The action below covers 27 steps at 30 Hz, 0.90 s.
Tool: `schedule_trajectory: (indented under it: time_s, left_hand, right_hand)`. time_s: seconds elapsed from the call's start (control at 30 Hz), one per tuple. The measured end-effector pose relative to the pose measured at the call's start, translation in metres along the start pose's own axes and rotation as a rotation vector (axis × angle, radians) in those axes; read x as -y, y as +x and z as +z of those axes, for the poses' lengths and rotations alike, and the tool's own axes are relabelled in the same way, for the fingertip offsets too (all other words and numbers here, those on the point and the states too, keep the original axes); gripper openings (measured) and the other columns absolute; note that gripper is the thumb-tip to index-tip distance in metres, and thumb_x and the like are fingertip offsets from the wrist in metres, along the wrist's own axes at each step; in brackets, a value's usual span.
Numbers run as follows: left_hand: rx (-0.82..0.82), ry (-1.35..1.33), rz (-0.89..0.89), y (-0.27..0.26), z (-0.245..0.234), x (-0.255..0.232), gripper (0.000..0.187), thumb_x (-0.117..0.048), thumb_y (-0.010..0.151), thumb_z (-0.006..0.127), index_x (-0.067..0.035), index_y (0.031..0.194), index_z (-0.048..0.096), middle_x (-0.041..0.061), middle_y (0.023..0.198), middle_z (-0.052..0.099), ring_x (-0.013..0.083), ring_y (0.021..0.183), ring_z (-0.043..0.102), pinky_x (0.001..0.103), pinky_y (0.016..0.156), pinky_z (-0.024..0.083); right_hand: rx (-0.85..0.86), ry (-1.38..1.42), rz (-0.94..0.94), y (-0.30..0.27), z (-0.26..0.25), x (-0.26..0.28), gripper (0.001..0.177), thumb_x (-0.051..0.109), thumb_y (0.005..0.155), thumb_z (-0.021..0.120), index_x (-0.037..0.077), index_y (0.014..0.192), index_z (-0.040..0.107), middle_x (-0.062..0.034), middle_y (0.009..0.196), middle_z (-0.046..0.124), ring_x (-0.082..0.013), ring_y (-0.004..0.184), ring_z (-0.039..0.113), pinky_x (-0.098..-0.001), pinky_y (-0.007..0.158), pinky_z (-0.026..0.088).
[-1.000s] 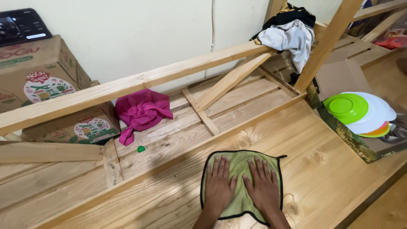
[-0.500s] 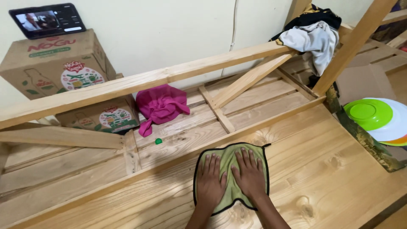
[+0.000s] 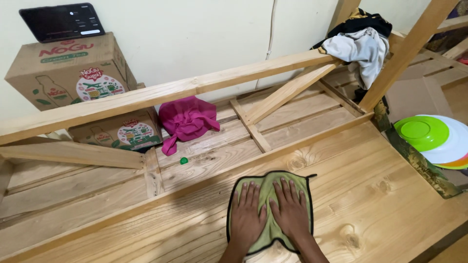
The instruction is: Wiping and smoothing a green padded pouch on a wooden table.
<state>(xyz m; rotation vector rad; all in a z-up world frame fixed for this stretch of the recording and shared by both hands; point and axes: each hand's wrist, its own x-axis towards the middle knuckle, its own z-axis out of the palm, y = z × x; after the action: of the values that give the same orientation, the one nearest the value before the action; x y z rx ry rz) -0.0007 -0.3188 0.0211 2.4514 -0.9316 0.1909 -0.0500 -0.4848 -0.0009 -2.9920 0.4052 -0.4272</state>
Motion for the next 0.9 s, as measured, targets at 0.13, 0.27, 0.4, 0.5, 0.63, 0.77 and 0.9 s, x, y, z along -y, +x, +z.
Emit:
schedule_trajectory:
  time_s: [0.13,0.27,0.4,0.5,0.63,0.77,0.9]
  left_hand:
    - [-0.007,0.023,-0.017,0.014,0.006,0.014,0.062,-0.035,0.100,0.046,-0.002,0.152,0.040,0.018,0.161,0.036,0.0343,0.152,0.024,0.053,0.121,0.012]
    - [-0.049,0.024,-0.023,0.005,-0.001,0.013,0.061,-0.034,0.100,0.046,-0.003,0.153,0.041,0.017,0.160,0.038,0.0337,0.151,0.026,0.052,0.121,0.013]
    - [-0.078,0.076,-0.011,-0.025,-0.014,0.012,0.062,-0.036,0.101,0.048,-0.003,0.153,0.041,0.018,0.160,0.038,0.0339,0.151,0.027,0.053,0.121,0.015]
    - [-0.079,0.070,-0.022,-0.041,-0.021,0.014,0.062,-0.039,0.102,0.048,-0.003,0.151,0.042,0.018,0.160,0.038,0.0344,0.150,0.027,0.053,0.120,0.015]
    - [0.000,-0.008,-0.077,-0.037,-0.026,0.022,0.064,-0.041,0.102,0.047,-0.003,0.153,0.040,0.018,0.160,0.036,0.0345,0.150,0.025,0.054,0.118,0.013]
    - [-0.106,0.098,-0.095,-0.027,-0.016,0.043,0.063,-0.042,0.102,0.046,-0.003,0.152,0.042,0.016,0.160,0.038,0.0325,0.150,0.027,0.052,0.120,0.016]
    - [-0.137,0.118,-0.127,-0.034,-0.022,0.053,0.064,-0.042,0.101,0.048,-0.003,0.151,0.043,0.016,0.160,0.038,0.0325,0.150,0.029,0.051,0.120,0.017]
  right_hand:
    - [0.002,0.008,0.008,0.022,0.005,0.008,0.062,0.048,0.098,0.045,0.020,0.154,0.039,-0.0083,0.163,0.032,-0.0306,0.152,0.024,-0.0552,0.119,0.020]
    - [0.020,0.023,0.002,0.019,0.003,0.009,0.062,0.049,0.099,0.044,0.019,0.154,0.039,-0.0085,0.164,0.032,-0.0311,0.153,0.024,-0.0553,0.119,0.020]
    - [0.028,0.016,-0.036,-0.008,-0.002,0.014,0.063,0.050,0.099,0.044,0.019,0.154,0.039,-0.0092,0.163,0.032,-0.0325,0.152,0.024,-0.0564,0.118,0.020]
    - [-0.019,0.024,-0.072,-0.025,-0.006,0.023,0.063,0.050,0.098,0.044,0.019,0.153,0.039,-0.0091,0.163,0.033,-0.0326,0.151,0.025,-0.0569,0.117,0.021]
    - [-0.022,0.015,-0.084,-0.010,0.000,0.035,0.063,0.050,0.098,0.044,0.019,0.153,0.039,-0.0094,0.163,0.033,-0.0326,0.151,0.025,-0.0572,0.116,0.022]
    - [0.020,0.009,-0.075,0.011,0.006,0.048,0.062,0.050,0.100,0.043,0.020,0.154,0.038,-0.0091,0.163,0.032,-0.0321,0.152,0.025,-0.0562,0.118,0.022]
    - [0.034,0.018,-0.088,0.010,0.003,0.058,0.063,0.051,0.099,0.043,0.020,0.154,0.037,-0.0083,0.163,0.032,-0.0313,0.152,0.024,-0.0554,0.119,0.020]
